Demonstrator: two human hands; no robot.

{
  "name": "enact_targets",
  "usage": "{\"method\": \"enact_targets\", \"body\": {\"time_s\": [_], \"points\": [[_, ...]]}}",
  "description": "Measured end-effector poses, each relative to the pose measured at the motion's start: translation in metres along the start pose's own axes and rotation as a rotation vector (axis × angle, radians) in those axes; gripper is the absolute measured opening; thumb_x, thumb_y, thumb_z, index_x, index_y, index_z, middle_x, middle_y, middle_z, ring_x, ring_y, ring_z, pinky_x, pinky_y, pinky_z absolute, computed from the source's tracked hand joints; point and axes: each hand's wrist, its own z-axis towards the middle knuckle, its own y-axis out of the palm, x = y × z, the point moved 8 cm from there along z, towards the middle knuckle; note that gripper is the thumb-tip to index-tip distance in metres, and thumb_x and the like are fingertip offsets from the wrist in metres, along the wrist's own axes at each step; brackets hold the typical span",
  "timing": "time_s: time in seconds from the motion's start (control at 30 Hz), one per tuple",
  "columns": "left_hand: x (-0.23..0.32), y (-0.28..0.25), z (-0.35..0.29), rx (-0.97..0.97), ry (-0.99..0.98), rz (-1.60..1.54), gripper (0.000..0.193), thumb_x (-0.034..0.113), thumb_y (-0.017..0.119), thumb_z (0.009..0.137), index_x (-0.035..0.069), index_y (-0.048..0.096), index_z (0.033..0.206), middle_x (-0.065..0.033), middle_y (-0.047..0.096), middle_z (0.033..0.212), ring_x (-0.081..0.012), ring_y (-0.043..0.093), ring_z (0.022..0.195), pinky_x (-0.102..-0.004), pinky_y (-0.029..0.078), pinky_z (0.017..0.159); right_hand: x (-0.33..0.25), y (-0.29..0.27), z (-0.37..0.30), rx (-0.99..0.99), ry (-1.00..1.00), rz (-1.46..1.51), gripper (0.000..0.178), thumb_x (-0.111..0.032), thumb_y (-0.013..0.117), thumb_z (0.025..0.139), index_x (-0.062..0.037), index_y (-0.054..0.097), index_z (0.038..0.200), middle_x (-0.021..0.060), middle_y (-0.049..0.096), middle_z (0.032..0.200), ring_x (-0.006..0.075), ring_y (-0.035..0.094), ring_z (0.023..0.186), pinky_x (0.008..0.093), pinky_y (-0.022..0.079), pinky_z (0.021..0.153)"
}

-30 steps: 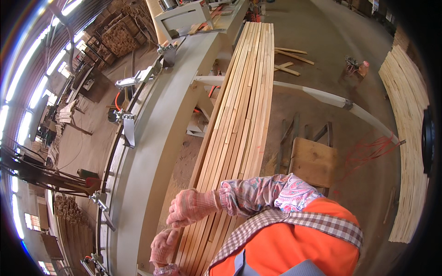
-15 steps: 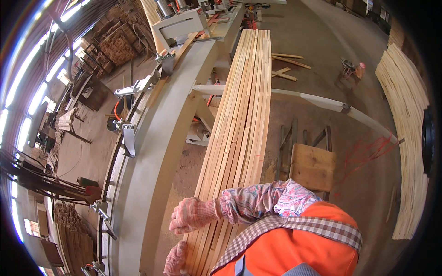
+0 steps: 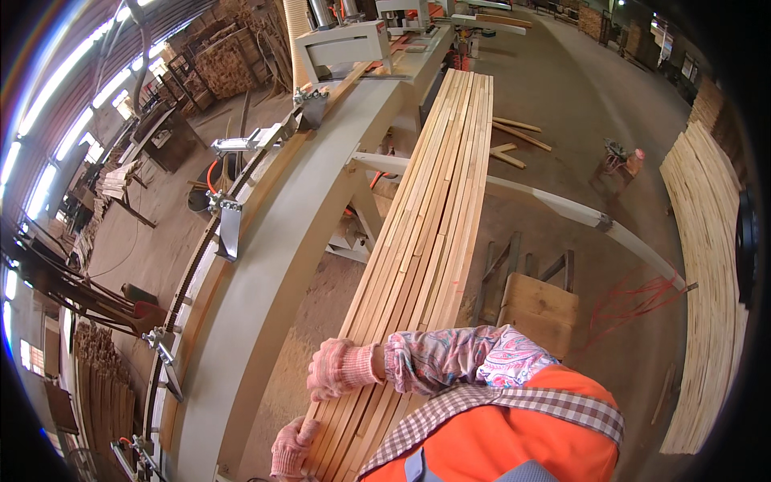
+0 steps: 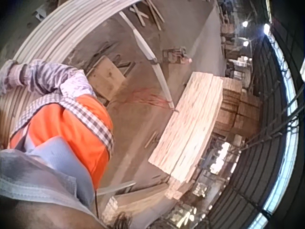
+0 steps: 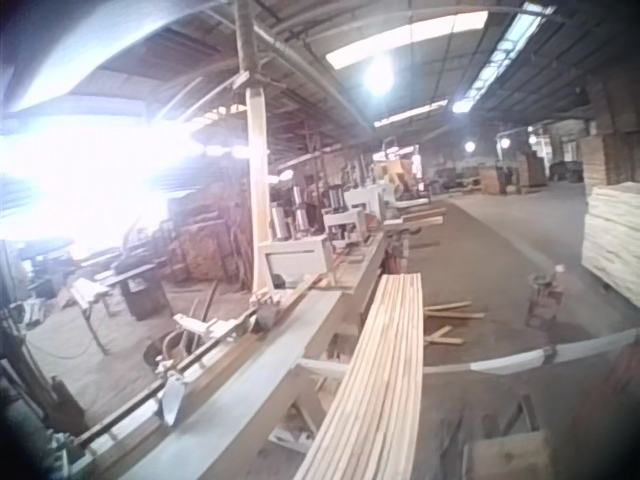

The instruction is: The person arranges long, thin wooden planks on a conveyor belt in a workshop. They pick up planks from a pile and place them side-by-side on the belt, aligning them carefully.

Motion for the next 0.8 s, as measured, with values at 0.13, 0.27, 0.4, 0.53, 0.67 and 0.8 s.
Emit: {"method": "enact_targets", "body": {"time_s": [0.13,0.27,0.4,0.53,0.67,0.8], "points": [[-0.006,-0.001,0.001,0.004,-0.014,0.02,0.057,0.055,0.051,0.085,0.004,0.07,0.102,-0.0175,0.07,0.084,-0.0314,0.067,0.082,-0.0397,0.049,0.077,-0.003,-0.004,-0.004,0.022,-0.016,0.014,0.042,-0.048,0.042,0.1,-0.0187,0.066,0.117,0.0066,0.07,0.112,0.0277,0.066,0.107,0.0443,0.055,0.087],[-0.011,-0.002,0.002,0.005,-0.031,0.028,0.06,0.058,0.05,0.084,0.004,0.07,0.101,-0.0175,0.07,0.084,-0.0318,0.067,0.082,-0.0406,0.049,0.078,-0.005,0.001,0.001,0.048,-0.046,0.003,0.042,-0.048,0.042,0.1,-0.0183,0.067,0.117,0.0066,0.07,0.11,0.0284,0.067,0.105,0.0443,0.055,0.087],[-0.008,0.0,0.004,0.006,-0.011,0.02,0.061,0.059,0.05,0.084,0.003,0.07,0.1,-0.0188,0.07,0.085,-0.0336,0.067,0.083,-0.0421,0.049,0.077,-0.003,0.002,0.0,0.068,-0.044,-0.007,0.042,-0.048,0.043,0.1,-0.0182,0.067,0.116,0.0063,0.071,0.109,0.0283,0.067,0.105,0.0446,0.055,0.086],[-0.004,0.002,0.006,0.028,0.036,0.052,0.063,0.061,0.049,0.084,0.003,0.07,0.098,-0.0202,0.07,0.085,-0.0365,0.066,0.083,-0.0438,0.048,0.076,0.002,0.004,-0.002,0.036,-0.023,0.038,0.042,-0.047,0.043,0.099,-0.0175,0.069,0.113,0.0061,0.071,0.107,0.028,0.067,0.104,0.0444,0.057,0.082],[-0.019,0.003,0.004,0.061,0.063,0.068,0.043,0.045,0.055,0.088,0.007,0.069,0.1,-0.0165,0.07,0.086,-0.0355,0.066,0.083,-0.0433,0.05,0.074,-0.003,0.007,0.009,-0.007,-0.083,0.03,0.035,-0.042,0.047,0.097,-0.0178,0.071,0.107,0.0052,0.071,0.106,0.0265,0.068,0.101,0.0429,0.057,0.079],[-0.027,0.016,-0.015,0.357,0.721,0.594,0.025,0.015,0.062,0.083,0.019,0.064,0.108,-0.008,0.067,0.088,-0.0287,0.066,0.074,-0.0387,0.054,0.064,-0.014,0.026,0.042,0.06,-0.222,0.072,0.023,-0.032,0.052,0.093,-0.0218,0.07,0.105,0.0034,0.07,0.107,0.0213,0.067,0.096,0.0387,0.057,0.074]]}}
